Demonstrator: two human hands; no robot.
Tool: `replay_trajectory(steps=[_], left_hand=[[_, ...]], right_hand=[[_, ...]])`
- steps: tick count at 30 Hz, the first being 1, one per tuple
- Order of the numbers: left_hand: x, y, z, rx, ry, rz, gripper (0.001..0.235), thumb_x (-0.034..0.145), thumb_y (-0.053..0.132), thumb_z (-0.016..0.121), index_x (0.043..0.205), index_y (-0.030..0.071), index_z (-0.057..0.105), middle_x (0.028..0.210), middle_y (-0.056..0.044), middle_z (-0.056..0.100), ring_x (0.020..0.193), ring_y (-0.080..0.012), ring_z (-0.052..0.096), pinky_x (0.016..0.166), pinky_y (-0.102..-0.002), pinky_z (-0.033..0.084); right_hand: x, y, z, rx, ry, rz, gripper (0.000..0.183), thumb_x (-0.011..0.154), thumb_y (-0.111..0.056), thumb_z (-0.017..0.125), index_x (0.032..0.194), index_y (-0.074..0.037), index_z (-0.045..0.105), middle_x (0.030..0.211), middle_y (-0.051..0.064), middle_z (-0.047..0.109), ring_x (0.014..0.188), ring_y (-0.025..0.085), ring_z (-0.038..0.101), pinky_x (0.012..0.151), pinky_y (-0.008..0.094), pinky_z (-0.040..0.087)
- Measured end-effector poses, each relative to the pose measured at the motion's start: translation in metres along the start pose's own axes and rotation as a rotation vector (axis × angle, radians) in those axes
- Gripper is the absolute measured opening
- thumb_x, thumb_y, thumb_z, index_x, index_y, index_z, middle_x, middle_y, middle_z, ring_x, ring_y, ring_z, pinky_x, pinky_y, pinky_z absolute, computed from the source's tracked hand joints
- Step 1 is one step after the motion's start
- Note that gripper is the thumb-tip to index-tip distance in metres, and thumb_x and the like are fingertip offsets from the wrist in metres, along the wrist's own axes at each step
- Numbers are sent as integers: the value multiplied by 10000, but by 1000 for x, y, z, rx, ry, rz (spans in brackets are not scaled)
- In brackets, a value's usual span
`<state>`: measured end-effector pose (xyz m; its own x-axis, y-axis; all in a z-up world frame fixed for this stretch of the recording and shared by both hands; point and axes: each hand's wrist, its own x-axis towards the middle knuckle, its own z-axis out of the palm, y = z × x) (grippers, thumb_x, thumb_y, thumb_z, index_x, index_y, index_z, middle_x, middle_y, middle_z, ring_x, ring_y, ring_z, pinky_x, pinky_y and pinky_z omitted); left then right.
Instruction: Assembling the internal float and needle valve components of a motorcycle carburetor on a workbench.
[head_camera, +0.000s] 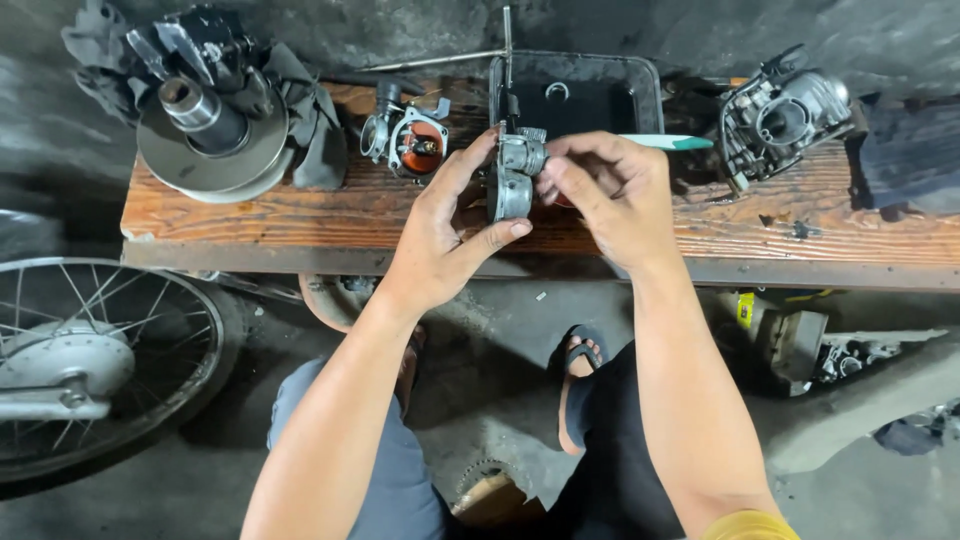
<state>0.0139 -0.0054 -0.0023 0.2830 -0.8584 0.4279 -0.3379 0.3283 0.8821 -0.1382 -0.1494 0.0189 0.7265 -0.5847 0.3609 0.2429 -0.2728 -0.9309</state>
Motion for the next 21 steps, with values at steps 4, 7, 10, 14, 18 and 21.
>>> replay_trajectory(steps=[4, 7, 10, 14, 18, 21], left_hand=[[0, 1, -1, 17, -4, -18, 751, 972, 291, 745, 1570, 79, 344, 1556, -165, 492, 1469, -298, 495, 1269, -445, 375], [2, 2, 0, 7, -2, -15, 742, 972, 273, 749, 1567, 78, 351, 1544, -161, 500, 1463, -288, 501, 1265, -430, 383], [1, 1, 1, 36, -4, 2, 744, 977, 312, 740, 1570, 95, 347, 1533, -166, 514, 1441, -296, 523, 1249, -444, 406], [1, 2, 1, 6, 10, -16, 733, 979, 294, 739, 1568, 93, 351, 1504, -151, 527, 1422, -281, 544, 1239, -421, 427], [1, 0, 0, 13, 8, -25, 744, 973, 312, 739, 1568, 94, 348, 1494, -157, 533, 1420, -288, 541, 1238, -428, 420], [4, 5, -1, 8, 11, -65, 754, 964, 364, 724, 1563, 96, 353, 1519, -155, 514, 1435, -296, 526, 1224, -432, 423]], right_hand=[[-2, 2, -1, -17, 24, -30, 227, 962, 5, 758, 1167, -20, 665, 1043, 101, 706, 824, 149, 702, 824, 237, 644], [-2, 1, -1, 42, 20, 1, 276, 944, -47, 775, 1196, -35, 665, 1035, 98, 712, 873, 152, 712, 873, 241, 630], [-2, 2, 2, 145, 11, 71, 185, 1015, -74, 685, 1164, 35, 672, 866, 148, 712, 736, 202, 698, 761, 290, 640], [-2, 3, 1, 36, 51, -7, 262, 941, -53, 787, 1188, -47, 700, 1102, 88, 714, 885, 140, 695, 859, 231, 626], [0, 5, 2, 159, 52, 100, 253, 963, -26, 730, 1197, 57, 680, 928, 179, 724, 774, 194, 714, 800, 254, 660], [2, 6, 2, 94, 68, 46, 251, 956, -41, 752, 1187, 34, 690, 1006, 140, 725, 833, 167, 723, 825, 250, 665]])
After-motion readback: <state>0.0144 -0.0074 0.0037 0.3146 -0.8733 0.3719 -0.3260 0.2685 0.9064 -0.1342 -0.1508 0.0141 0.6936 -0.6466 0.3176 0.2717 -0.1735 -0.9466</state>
